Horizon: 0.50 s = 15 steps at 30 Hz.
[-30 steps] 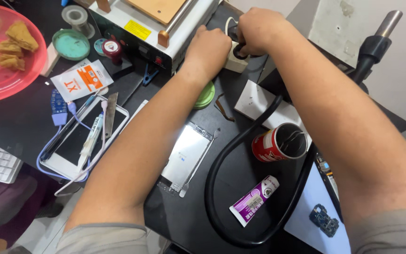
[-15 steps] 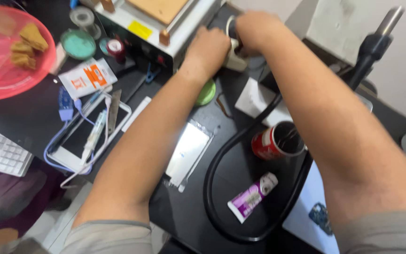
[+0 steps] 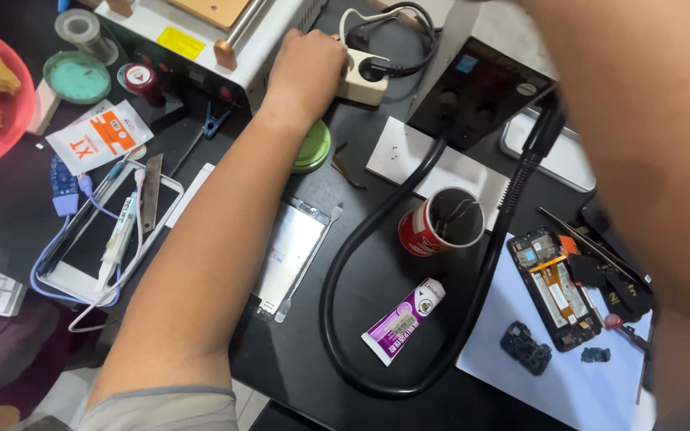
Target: The person plugs in a hot air gun, turns it on, and uses it to heat the back of a disassembled smartphone. They hold the phone with one hand and direct the hot air with the other, moving the nozzle along the device's edges and back surface.
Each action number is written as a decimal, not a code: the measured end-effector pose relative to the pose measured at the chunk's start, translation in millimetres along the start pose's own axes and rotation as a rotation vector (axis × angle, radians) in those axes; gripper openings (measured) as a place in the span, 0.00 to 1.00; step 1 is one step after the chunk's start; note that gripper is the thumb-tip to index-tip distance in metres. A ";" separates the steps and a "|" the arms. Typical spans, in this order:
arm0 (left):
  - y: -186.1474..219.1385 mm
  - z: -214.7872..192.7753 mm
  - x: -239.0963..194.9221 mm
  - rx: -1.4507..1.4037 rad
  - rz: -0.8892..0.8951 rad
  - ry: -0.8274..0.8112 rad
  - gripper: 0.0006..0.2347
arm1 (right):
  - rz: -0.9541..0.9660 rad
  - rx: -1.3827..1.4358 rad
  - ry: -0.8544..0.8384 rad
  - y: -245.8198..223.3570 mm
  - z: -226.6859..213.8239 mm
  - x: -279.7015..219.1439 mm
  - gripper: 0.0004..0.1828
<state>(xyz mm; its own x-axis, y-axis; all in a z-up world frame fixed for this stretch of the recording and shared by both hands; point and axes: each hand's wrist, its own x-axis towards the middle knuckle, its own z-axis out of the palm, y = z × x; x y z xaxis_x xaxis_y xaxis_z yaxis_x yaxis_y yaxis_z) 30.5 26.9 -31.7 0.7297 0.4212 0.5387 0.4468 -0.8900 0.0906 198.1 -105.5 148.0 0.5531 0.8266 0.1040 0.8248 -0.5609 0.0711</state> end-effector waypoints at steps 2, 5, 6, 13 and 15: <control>4.4 -5.3 -2.1 -0.020 0.001 0.004 0.06 | 0.014 -0.130 -0.013 28.6 -11.1 -27.6 0.28; 12.9 -17.9 -2.4 0.000 -0.027 -0.033 0.06 | 0.004 -0.374 -0.112 60.2 -45.3 -54.3 0.33; 17.4 -24.4 -3.9 0.039 -0.044 -0.064 0.05 | -0.028 -0.468 -0.151 68.5 -51.3 -70.7 0.35; 83.4 -66.0 -17.2 -0.270 0.182 0.030 0.10 | -0.615 0.166 0.474 167.8 -48.5 -240.2 0.40; 110.6 -70.2 -24.3 -0.173 0.431 -0.067 0.10 | -0.600 0.224 0.481 188.0 -32.6 -278.9 0.45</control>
<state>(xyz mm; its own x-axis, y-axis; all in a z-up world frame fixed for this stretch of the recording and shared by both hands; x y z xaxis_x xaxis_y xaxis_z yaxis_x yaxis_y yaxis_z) 25.8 -93.9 24.1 0.8643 0.0119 0.5029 0.0067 -0.9999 0.0123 195.1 -443.0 164.7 -0.0612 0.8450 0.5312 0.9978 0.0377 0.0549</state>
